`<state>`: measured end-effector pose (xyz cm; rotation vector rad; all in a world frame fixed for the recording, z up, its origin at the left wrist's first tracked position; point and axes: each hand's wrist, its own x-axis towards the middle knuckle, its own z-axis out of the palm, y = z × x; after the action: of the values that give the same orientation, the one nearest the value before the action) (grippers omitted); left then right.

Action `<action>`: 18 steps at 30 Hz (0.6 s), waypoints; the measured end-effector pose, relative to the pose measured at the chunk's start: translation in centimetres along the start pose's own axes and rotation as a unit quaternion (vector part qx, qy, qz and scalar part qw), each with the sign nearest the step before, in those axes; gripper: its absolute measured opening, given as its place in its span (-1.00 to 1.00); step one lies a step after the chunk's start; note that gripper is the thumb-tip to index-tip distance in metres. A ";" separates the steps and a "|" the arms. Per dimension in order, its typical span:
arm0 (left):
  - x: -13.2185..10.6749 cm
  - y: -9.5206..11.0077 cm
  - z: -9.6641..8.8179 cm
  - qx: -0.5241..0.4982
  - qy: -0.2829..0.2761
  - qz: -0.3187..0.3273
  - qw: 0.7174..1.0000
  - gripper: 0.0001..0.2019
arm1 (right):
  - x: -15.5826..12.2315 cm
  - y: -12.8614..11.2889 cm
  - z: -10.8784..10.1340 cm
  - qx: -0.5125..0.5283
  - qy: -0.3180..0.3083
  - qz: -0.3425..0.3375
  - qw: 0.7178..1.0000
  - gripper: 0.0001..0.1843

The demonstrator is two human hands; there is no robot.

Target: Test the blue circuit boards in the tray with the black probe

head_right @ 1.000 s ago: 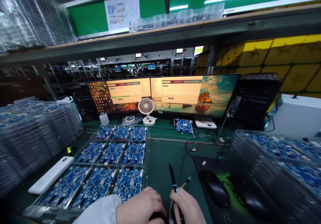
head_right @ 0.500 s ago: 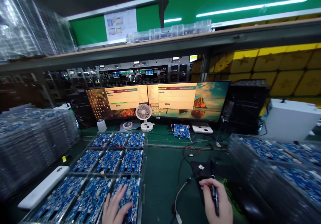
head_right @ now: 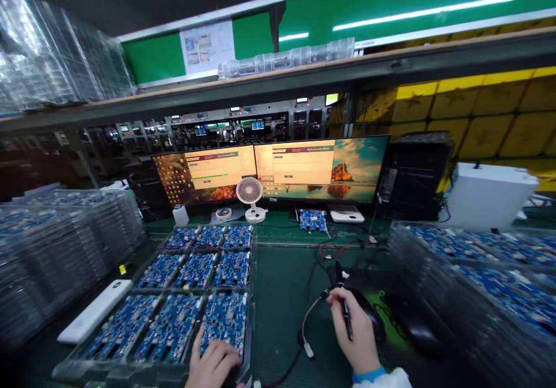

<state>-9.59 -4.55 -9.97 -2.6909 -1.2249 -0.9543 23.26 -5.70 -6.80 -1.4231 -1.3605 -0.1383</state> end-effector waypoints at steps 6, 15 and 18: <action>-0.4 -0.5 0.9 -0.003 -0.010 0.011 1.000 -0.84 | -0.1 -0.6 -0.1 0.007 -0.009 -0.013 1.000 -0.83; -0.4 -1.0 0.9 -0.003 -0.027 0.027 0.999 -0.82 | -0.4 -0.1 0.6 0.029 -0.035 -0.032 0.998 -0.85; -0.6 -1.5 1.5 0.006 -0.016 0.047 0.999 -0.85 | -0.6 0.1 1.0 0.037 -0.046 -0.043 0.997 -0.85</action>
<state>-10.20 -3.48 -11.79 -2.7371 -1.0931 -0.8926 22.62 -5.32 -7.62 -1.3242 -1.4876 -0.0788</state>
